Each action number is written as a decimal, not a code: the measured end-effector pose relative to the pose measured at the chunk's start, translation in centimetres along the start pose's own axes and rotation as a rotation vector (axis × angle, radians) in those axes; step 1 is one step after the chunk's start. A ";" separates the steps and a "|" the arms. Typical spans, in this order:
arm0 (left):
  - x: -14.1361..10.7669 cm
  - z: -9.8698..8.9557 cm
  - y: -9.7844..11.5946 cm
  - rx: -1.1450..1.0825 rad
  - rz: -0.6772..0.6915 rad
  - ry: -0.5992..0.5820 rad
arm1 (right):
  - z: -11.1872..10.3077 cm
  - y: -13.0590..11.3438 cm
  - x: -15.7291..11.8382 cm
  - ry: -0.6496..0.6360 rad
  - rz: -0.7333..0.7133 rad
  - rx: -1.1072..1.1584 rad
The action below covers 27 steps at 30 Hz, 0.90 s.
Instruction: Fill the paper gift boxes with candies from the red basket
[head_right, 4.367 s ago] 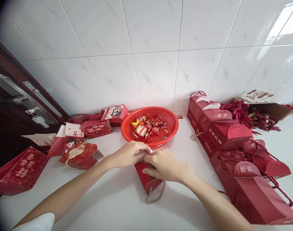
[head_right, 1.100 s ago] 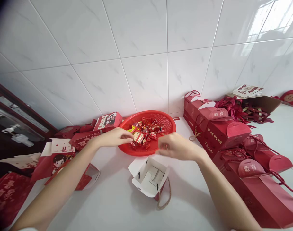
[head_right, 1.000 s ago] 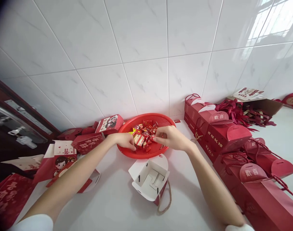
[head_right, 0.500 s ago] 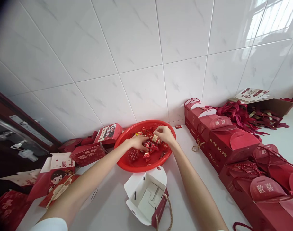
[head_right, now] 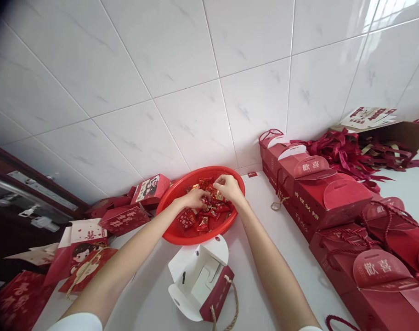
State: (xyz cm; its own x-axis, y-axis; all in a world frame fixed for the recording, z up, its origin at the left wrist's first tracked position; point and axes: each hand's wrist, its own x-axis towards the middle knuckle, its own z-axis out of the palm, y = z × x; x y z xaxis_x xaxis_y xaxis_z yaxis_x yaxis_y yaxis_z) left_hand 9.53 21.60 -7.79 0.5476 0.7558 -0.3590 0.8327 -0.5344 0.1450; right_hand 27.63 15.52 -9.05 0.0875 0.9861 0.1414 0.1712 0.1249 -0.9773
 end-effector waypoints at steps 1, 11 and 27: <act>0.0 -0.1 0.0 -0.025 -0.009 -0.023 | 0.0 0.0 0.0 0.004 0.003 0.014; -0.2 0.2 0.4 0.019 0.063 0.032 | -0.1 -0.2 0.0 0.016 0.017 0.099; 1.0 1.9 1.2 0.033 0.175 0.065 | -0.1 0.3 0.5 0.050 0.026 0.093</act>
State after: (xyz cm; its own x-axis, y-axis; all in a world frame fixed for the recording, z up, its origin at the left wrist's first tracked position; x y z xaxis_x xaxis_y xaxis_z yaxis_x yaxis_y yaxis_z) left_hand 10.91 21.01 -9.78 0.6888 0.6724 -0.2708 0.7217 -0.6711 0.1696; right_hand 27.86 16.08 -9.29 0.1397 0.9827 0.1214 0.0766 0.1115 -0.9908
